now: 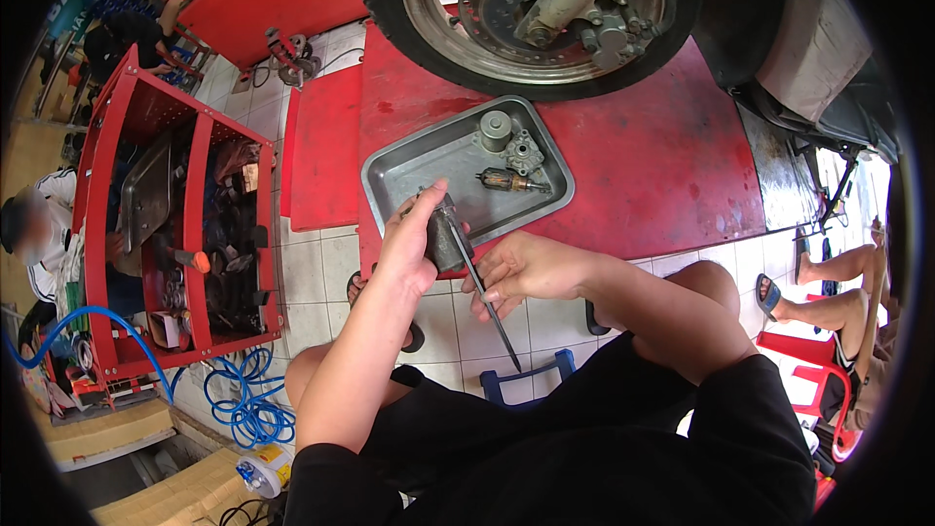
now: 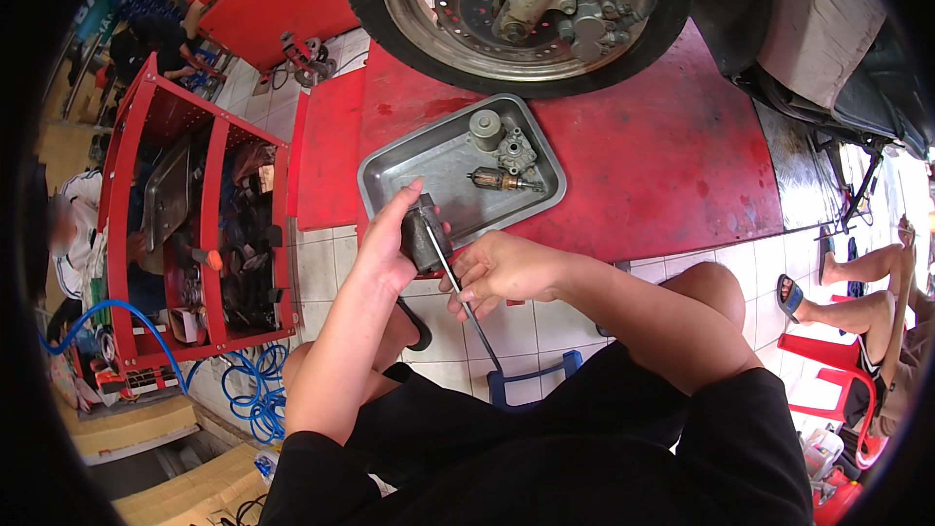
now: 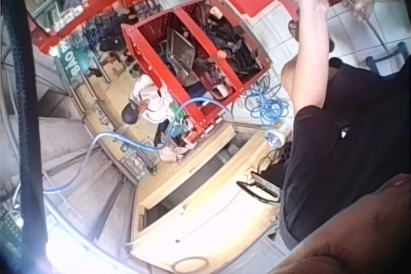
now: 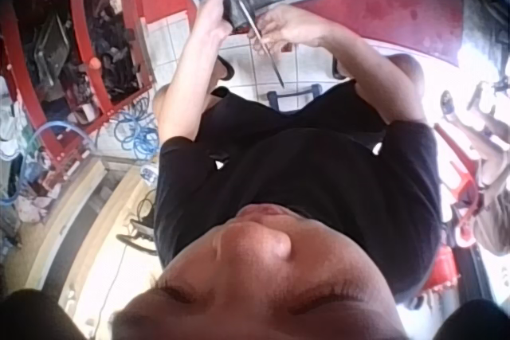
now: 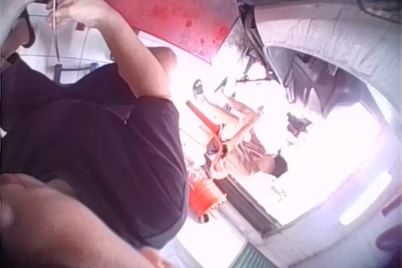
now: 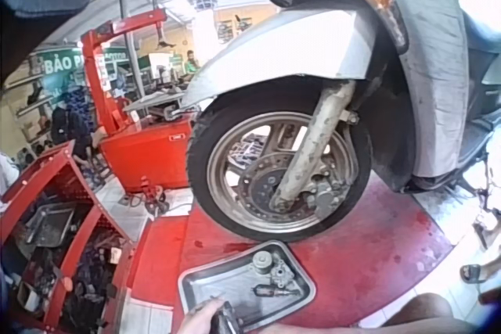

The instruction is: The person uses a screwdriver to disassemble a cylindrical motorcycle starter motor held over a metal tray. They remove internal components, including a rotor and brushes, and place them into the tray. The person then picks up a second similar motor and begins to disassemble it in the same manner.

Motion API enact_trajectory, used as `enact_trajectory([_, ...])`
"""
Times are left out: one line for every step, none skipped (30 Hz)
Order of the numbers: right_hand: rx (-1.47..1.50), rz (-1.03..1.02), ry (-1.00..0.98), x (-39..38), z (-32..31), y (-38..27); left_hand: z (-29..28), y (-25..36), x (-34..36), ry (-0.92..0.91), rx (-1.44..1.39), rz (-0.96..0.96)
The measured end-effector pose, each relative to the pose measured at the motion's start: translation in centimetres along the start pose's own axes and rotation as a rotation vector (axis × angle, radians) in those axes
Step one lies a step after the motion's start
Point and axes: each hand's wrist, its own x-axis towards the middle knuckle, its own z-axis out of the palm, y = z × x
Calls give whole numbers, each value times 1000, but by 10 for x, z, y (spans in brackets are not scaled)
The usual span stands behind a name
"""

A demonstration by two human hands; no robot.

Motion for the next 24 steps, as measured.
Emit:
enact_trajectory([-16, 13, 1, 0, 0, 0, 1, -1, 0, 0, 2, -1])
enact_trajectory([-77, 22, 13, 0, -1, -1, 1, -1, 0, -1, 4, -2])
enact_trajectory([-138, 31, 23, 0, -2, -3, 0, -1, 0, -2, 3, 3])
enact_trajectory([-200, 40, 32, 1, -2, -5, -1, -1, 1, -3, 2, 7])
enact_trajectory([-219, 24, 31, 2, -3, -3, -2, -1, 2, -4, 1, 11])
enact_trajectory([-238, 9, 32, 4, -4, -1, -2, -1, 3, 0, -6, 15])
enact_trajectory([-257, -7, 33, 5, -5, 1, -2, 0, 3, 4, -12, 20])
enact_trajectory([-247, 3, 47, 6, -5, 1, -3, 0, 4, 9, -19, 24])
enact_trajectory([-236, 13, 62, 7, -3, 2, -5, 0, 4, 7, -6, 27])
enact_trajectory([-225, 22, 76, 7, -2, 3, -7, 0, 5, 5, 8, 31])
enact_trajectory([-161, 10, 56, 8, -1, 4, -9, -1, 5, 3, 21, 34])
enact_trajectory([-97, -2, 33, 9, 1, 5, -11, -1, 5, 14, 28, 35])
enact_trajectory([-34, -14, 11, 10, 2, 5, -13, -2, 5, 25, 35, 36])
enact_trajectory([-24, -6, 3, 11, 3, 4, -14, -2, 4, 36, 41, 38])
enact_trajectory([-14, 2, -6, 11, 4, 2, -14, -1, 2, 49, 29, 37])
enact_trajectory([-4, 10, -14, 12, 5, -1, -13, 0, -1, 62, 16, 37])
enact_trajectory([-58, 39, 7, 12, 7, -5, -14, 1, -2, 75, 4, 37])
enact_trajectory([-114, 69, 26, 13, 10, -11, -16, 1, -3, 74, -2, 48])
enact_trajectory([-170, 98, 45, 15, 12, -14, -19, 2, -4, 74, -8, 59])
enact_trajectory([-175, 86, 47, 18, 14, -13, -23, 3, -4, 73, -13, 70])
enact_trajectory([-179, 74, 50, 21, 15, -12, -27, 3, -3, 80, -8, 95])
enact_trajectory([-184, 63, 52, 24, 16, -11, -32, 3, -2, 87, -3, 119])
enact_trajectory([-206, 52, 58, 27, 18, -10, -36, 3, -1, 94, 2, 143])
enact_trajectory([-228, 42, 62, 31, 19, -8, -39, 3, -2, 114, -7, 154])
